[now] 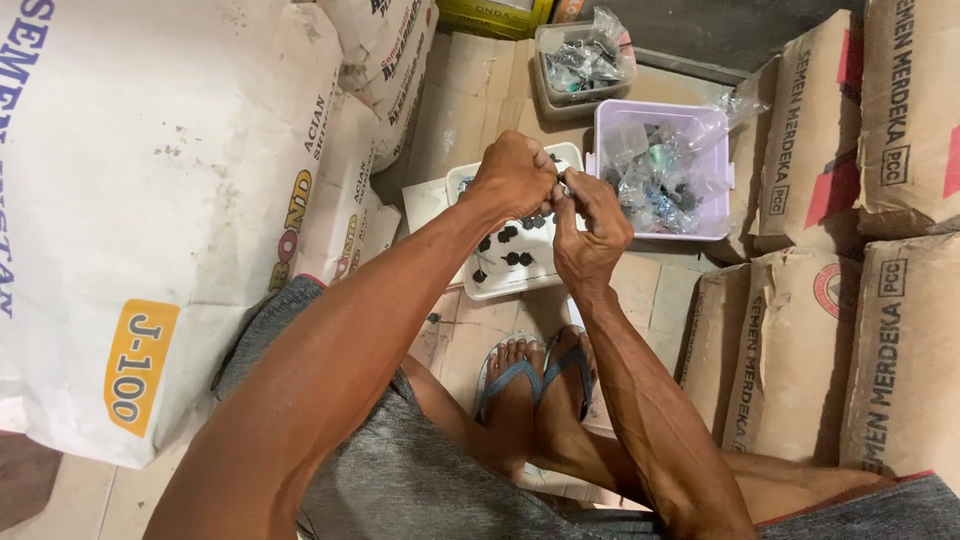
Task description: Manually assembling small metal components by picking and joining them together
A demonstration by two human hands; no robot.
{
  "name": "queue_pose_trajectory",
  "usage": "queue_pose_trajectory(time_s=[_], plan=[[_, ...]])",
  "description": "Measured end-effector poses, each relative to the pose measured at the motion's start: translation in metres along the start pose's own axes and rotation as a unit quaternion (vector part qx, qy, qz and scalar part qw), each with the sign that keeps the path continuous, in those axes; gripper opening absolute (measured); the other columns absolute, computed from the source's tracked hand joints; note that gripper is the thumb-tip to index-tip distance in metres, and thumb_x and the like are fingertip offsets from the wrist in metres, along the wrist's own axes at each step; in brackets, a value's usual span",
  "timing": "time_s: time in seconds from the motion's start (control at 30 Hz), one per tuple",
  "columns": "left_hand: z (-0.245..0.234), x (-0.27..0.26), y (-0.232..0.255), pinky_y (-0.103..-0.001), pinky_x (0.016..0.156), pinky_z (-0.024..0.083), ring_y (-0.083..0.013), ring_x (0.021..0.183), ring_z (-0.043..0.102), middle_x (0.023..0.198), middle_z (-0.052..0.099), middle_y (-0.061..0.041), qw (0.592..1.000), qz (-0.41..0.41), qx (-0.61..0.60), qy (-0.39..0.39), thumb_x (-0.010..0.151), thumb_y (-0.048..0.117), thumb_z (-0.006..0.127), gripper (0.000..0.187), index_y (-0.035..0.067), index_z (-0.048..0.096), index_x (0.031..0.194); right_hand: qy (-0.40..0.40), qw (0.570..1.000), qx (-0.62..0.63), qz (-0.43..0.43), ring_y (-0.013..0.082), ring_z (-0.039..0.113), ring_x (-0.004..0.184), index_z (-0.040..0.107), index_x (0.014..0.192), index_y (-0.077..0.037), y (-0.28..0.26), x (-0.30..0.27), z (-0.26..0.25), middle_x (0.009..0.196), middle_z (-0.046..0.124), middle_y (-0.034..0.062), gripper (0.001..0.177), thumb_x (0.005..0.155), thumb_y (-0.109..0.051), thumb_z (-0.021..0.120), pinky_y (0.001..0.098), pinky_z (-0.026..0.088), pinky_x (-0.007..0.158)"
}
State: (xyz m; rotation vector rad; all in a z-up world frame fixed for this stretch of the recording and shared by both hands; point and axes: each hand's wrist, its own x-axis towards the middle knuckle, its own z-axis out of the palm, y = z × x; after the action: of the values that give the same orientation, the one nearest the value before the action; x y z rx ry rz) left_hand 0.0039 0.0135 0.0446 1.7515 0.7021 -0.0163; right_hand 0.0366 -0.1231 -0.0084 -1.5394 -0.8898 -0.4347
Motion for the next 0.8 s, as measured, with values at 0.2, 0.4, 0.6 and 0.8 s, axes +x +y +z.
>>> queue_pose_trajectory(time_s=[0.2, 0.4, 0.6, 0.8], plan=[[0.010, 0.027, -0.017, -0.039, 0.055, 0.060, -0.0293, 0.064, 0.077, 0.070, 0.075, -0.016, 1.000, 0.012, 0.018, -0.006, 0.081, 0.002, 0.061, 0.019, 0.005, 0.079, 0.076, -0.052, 0.991, 0.098, 0.075, 0.0227, 0.070, 0.098, 0.072, 0.122, 0.002, -0.006, 0.000, -0.001, 0.115, 0.072, 0.0186, 0.020, 0.104, -0.004, 0.066, 0.0362, 0.060, 0.072], [-0.020, -0.010, 0.001, -0.052, 0.077, 0.062, -0.0414, 0.093, 0.078, 0.088, 0.076, -0.024, 0.986, -0.025, 0.159, -0.048, 0.082, 0.008, 0.070, 0.017, -0.004, 0.077, 0.093, -0.112, 0.978, 0.072, 0.162, 0.0168, 0.067, 0.077, 0.075, 0.108, 0.003, 0.022, -0.027, 0.009, 0.090, 0.070, 0.0127, 0.011, 0.100, 0.005, 0.067, 0.0353, 0.060, 0.068], [-0.032, 0.014, 0.009, -0.050, 0.078, 0.064, -0.0367, 0.092, 0.079, 0.084, 0.078, -0.012, 0.933, 0.065, 0.353, 0.009, 0.081, 0.005, 0.073, 0.011, 0.009, 0.082, 0.085, -0.254, 0.891, -0.374, 0.035, 0.0352, 0.056, 0.102, 0.070, 0.112, -0.012, 0.052, -0.074, 0.020, 0.134, 0.050, 0.0132, 0.032, 0.082, -0.015, 0.081, 0.0490, 0.044, 0.083], [-0.029, 0.026, -0.023, -0.045, 0.066, 0.065, -0.0326, 0.076, 0.077, 0.072, 0.074, -0.014, 0.917, 0.061, 0.395, -0.008, 0.081, 0.003, 0.077, 0.007, 0.008, 0.081, 0.080, -0.462, 0.786, -0.410, -0.003, 0.0281, 0.062, 0.080, 0.071, 0.086, -0.014, 0.099, -0.146, 0.068, 0.085, 0.063, 0.0066, 0.014, 0.080, -0.026, 0.075, 0.0452, 0.047, 0.072]])
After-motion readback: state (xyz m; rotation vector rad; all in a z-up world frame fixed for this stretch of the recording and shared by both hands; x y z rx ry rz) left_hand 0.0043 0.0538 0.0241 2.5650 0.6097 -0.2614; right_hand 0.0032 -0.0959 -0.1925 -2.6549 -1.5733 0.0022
